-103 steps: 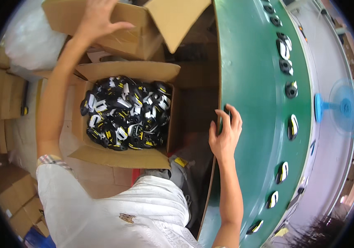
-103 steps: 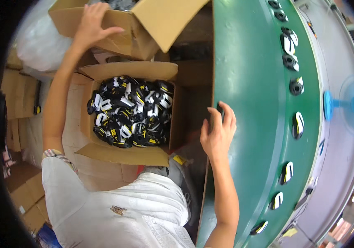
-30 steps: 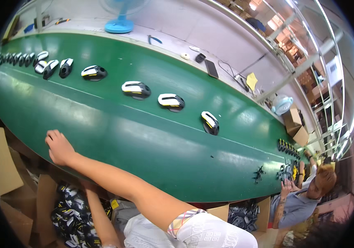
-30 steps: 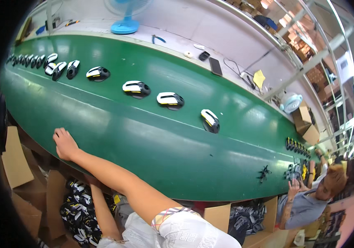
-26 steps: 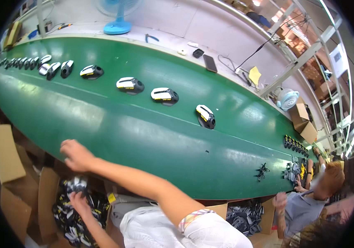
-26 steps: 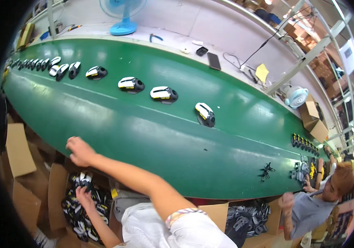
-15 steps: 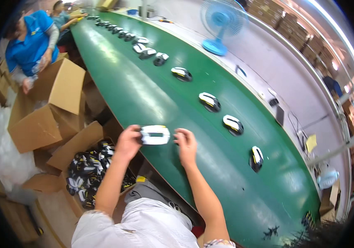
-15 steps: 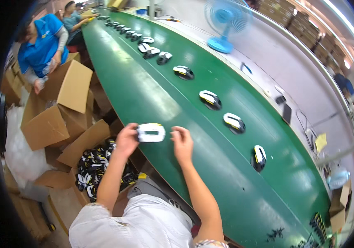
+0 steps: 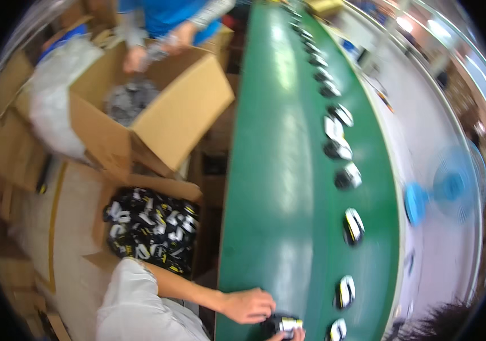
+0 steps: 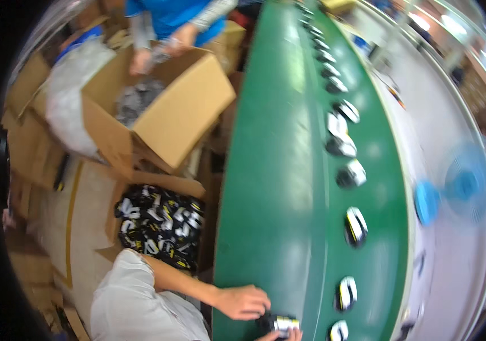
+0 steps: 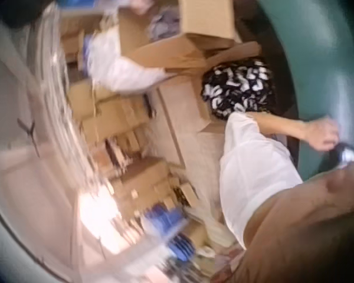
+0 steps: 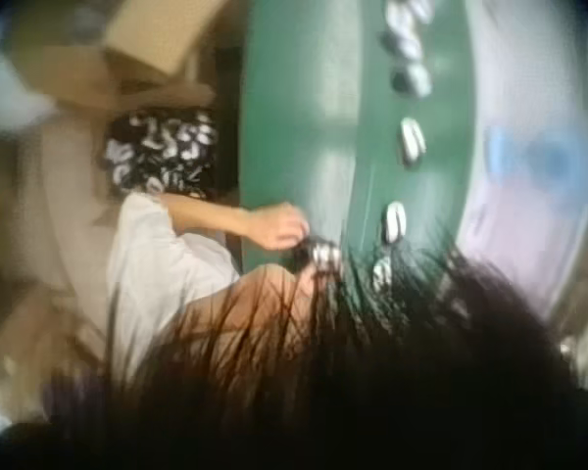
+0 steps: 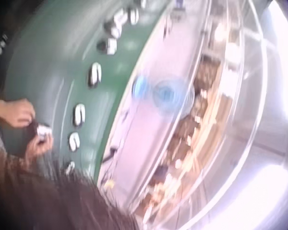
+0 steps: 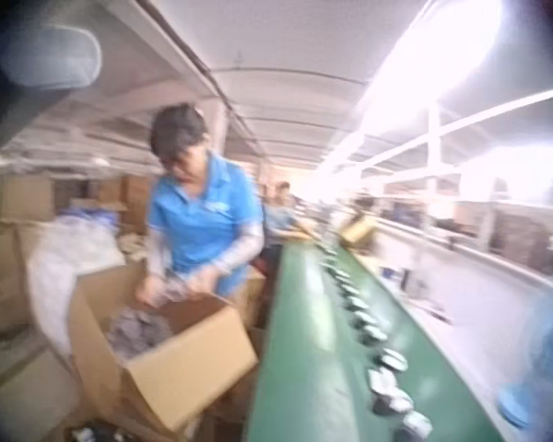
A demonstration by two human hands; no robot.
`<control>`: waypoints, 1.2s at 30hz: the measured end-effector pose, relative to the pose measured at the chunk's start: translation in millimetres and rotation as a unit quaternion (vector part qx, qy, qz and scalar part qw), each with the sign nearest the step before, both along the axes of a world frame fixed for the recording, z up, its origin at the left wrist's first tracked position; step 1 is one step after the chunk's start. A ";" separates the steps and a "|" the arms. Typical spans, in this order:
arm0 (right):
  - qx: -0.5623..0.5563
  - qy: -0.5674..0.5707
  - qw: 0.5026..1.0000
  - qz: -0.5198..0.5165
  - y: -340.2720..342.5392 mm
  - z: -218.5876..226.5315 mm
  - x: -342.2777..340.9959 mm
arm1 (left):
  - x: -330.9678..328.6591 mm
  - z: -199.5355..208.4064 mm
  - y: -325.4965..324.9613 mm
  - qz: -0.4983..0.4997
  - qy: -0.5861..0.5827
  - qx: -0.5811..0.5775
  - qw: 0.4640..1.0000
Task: Manually assemble and sort electronic housing components at a factory workbench.
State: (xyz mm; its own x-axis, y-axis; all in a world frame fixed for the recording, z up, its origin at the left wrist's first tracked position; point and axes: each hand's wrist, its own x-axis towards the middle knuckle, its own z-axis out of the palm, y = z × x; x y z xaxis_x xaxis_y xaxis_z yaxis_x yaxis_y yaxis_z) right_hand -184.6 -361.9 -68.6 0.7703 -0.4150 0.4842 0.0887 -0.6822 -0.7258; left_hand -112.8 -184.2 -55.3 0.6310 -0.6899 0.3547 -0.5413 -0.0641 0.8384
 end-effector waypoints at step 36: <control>0.084 -0.014 0.980 0.177 151.0 11.2 229.7 | 186.2 41.8 479.7 0.367 -0.021 0.537 0.759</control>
State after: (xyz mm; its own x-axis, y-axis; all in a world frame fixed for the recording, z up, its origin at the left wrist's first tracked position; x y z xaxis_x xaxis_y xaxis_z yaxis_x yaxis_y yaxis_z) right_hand 45.1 -210.9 -57.4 0.8685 -0.1992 0.4539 0.3195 -0.4752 -0.8198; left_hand 73.4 295.5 -13.5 0.9891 -0.0633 -0.1329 -0.0540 -0.9959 0.0727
